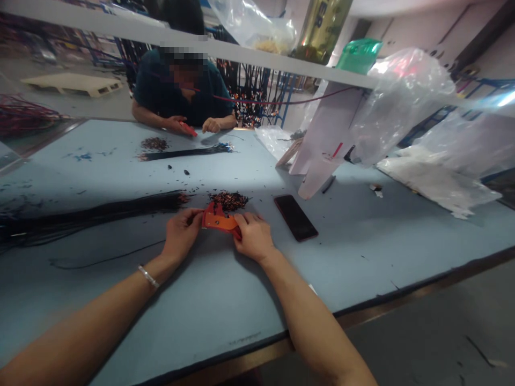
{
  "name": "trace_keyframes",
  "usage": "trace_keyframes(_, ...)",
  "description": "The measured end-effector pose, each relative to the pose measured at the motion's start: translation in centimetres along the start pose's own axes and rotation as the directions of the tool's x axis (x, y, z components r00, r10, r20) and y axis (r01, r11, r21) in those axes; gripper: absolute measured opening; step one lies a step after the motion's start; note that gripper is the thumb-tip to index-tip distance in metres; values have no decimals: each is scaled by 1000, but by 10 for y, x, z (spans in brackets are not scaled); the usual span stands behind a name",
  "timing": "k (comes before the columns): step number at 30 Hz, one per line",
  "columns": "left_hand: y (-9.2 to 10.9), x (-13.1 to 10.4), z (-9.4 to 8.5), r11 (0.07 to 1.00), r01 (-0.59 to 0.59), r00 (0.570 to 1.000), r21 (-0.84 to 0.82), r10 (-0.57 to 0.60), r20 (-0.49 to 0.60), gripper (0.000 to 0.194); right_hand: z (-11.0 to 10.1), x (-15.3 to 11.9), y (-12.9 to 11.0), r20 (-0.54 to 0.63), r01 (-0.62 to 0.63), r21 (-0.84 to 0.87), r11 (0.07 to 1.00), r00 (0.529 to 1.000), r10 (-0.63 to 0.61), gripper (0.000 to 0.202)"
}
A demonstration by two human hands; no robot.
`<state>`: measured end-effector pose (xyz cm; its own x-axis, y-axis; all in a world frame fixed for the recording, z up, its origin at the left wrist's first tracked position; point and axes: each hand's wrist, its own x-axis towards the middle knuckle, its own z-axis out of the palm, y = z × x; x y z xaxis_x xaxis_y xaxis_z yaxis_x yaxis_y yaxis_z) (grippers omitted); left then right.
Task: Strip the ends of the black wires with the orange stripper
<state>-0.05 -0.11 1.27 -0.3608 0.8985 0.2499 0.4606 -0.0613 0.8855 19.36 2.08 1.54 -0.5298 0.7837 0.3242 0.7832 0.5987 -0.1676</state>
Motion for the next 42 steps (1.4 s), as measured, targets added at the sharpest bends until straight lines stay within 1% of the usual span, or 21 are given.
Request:
trace_keyframes(3,-4,3,0,999,37,997,-8,-37,-65,22,2,0,0,-2,-26,12,1000,1000,26,40)
trace_keyframes(7,-7,4,2,997,53,995,-52,-57,-79,22,2,2,-1,-18,-87,75,993,996,89,42)
trace_keyframes(10,-7,4,3,997,46,996,-66,-51,-75,21,-3,5,-1,-42,-176,252,952,980,192,47)
trace_keyframes(12,-7,4,4,995,54,995,-84,-61,-76,20,-11,8,1,-30,-227,448,865,963,268,45)
trace_keyframes(13,-7,4,4,994,63,995,-93,-70,-76,19,-15,9,2,12,-251,556,792,955,295,42)
trace_keyframes(14,-6,4,5,992,71,994,-102,-79,-76,19,-19,10,4,86,-285,661,694,948,307,38)
trace_keyframes(15,-7,4,5,991,77,994,-108,-86,-74,18,-23,11,5,194,-337,752,567,935,297,36)
trace_keyframes(16,-7,5,5,991,79,994,-111,-88,-72,18,-25,12,7,317,-405,817,412,910,267,35)
trace_keyframes(18,-8,5,6,991,73,994,-113,-81,-66,18,-26,13,10,522,-537,838,90,839,153,33)
trace_keyframes(19,-8,5,6,992,67,995,-111,-75,-64,18,-24,13,11,585,-583,811,-47,806,93,31)
trace_keyframes(20,-8,5,6,992,62,996,-107,-69,-63,18,-23,13,12,622,-609,778,-154,782,46,29)
trace_keyframes(22,-6,5,5,993,59,996,-101,-65,-61,17,-18,11,12,643,-615,731,-296,765,-2,28)
trace_keyframes(24,-4,5,5,992,66,995,-104,-73,-62,17,-15,10,11,637,-593,715,-369,771,-4,31)
trace_keyframes(26,-2,4,5,991,76,995,-111,-83,-62,16,-13,8,10,631,-581,721,-377,775,13,34)
trace_keyframes(28,-2,4,4,990,77,995,-116,-84,-58,17,-14,6,12,615,-572,752,-328,788,34,38)
trace_keyframes(32,-2,4,3,992,71,997,-101,-75,-30,17,-23,3,20,497,-479,856,-194,866,52,45)
trace_keyframes(34,-2,4,3,994,70,997,-82,-71,-12,17,-29,0,25,446,-435,891,-133,892,70,46)
trace_keyframes(37,-2,3,3,994,73,997,-77,-73,-1,17,-38,-4,30,414,-410,910,-53,901,129,46)
trace_keyframes(40,-2,4,3,994,73,997,-79,-73,-7,17,-44,-7,33,420,-418,907,-51,895,152,42)
trace_keyframes(41,-2,4,3,994,71,997,-78,-72,-9,17,-46,-7,35,423,-423,905,-37,893,155,41)
trace_keyframes(42,-2,4,3,994,71,997,-78,-72,-11,16,-47,-7,36,420,-426,905,-1,893,164,40)
